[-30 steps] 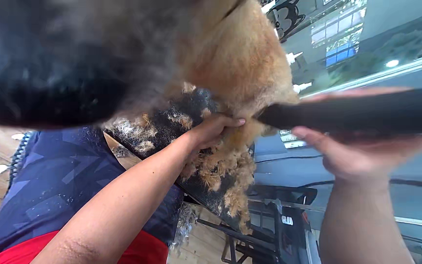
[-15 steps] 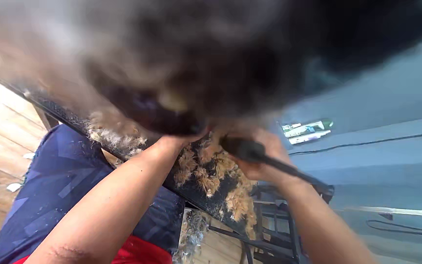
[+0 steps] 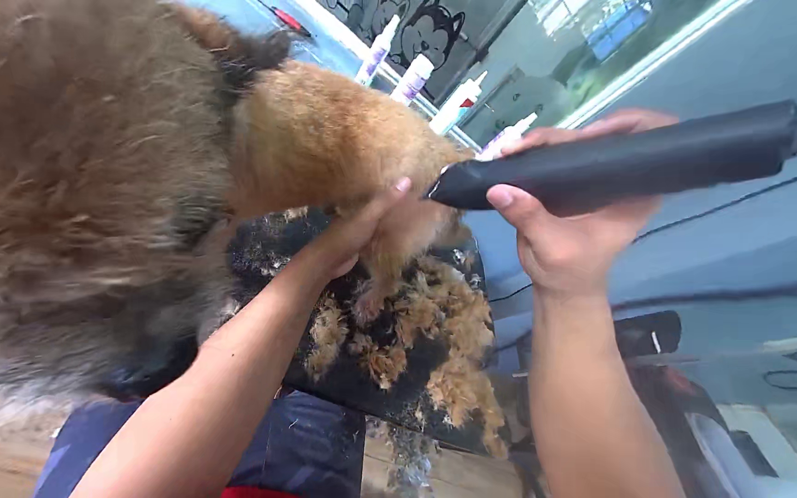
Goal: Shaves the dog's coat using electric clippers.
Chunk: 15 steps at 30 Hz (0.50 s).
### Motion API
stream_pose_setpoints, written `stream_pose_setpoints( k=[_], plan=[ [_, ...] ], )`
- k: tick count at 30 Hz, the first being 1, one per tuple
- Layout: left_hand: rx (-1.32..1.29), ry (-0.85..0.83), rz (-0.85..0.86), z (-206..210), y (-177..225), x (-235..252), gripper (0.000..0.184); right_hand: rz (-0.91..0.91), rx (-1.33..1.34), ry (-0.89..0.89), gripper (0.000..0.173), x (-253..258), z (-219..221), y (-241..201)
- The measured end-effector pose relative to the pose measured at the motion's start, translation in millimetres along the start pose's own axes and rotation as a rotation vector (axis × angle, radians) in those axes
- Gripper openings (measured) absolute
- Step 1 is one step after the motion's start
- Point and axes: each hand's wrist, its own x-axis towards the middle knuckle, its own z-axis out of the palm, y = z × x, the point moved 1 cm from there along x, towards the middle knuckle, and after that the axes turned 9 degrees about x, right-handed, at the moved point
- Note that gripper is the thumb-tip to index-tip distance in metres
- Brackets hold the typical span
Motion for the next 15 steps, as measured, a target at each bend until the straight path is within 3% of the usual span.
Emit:
stream_pose_setpoints(
  k=[4, 12, 15],
  plan=[
    [0.028, 0.017, -0.133, 23, 44, -4, 0.062, -0.003, -0.082, -0.034, 0.063, -13, -1, 16],
    [0.04, -0.026, -0.171, 37, 41, -5, 0.059, 0.081, 0.092, 0.043, 0.064, -87, -6, 30],
    [0.06, -0.028, -0.194, 43, 41, -8, 0.061, 0.165, 0.093, -0.048, 0.062, -92, -16, 27]
  ],
)
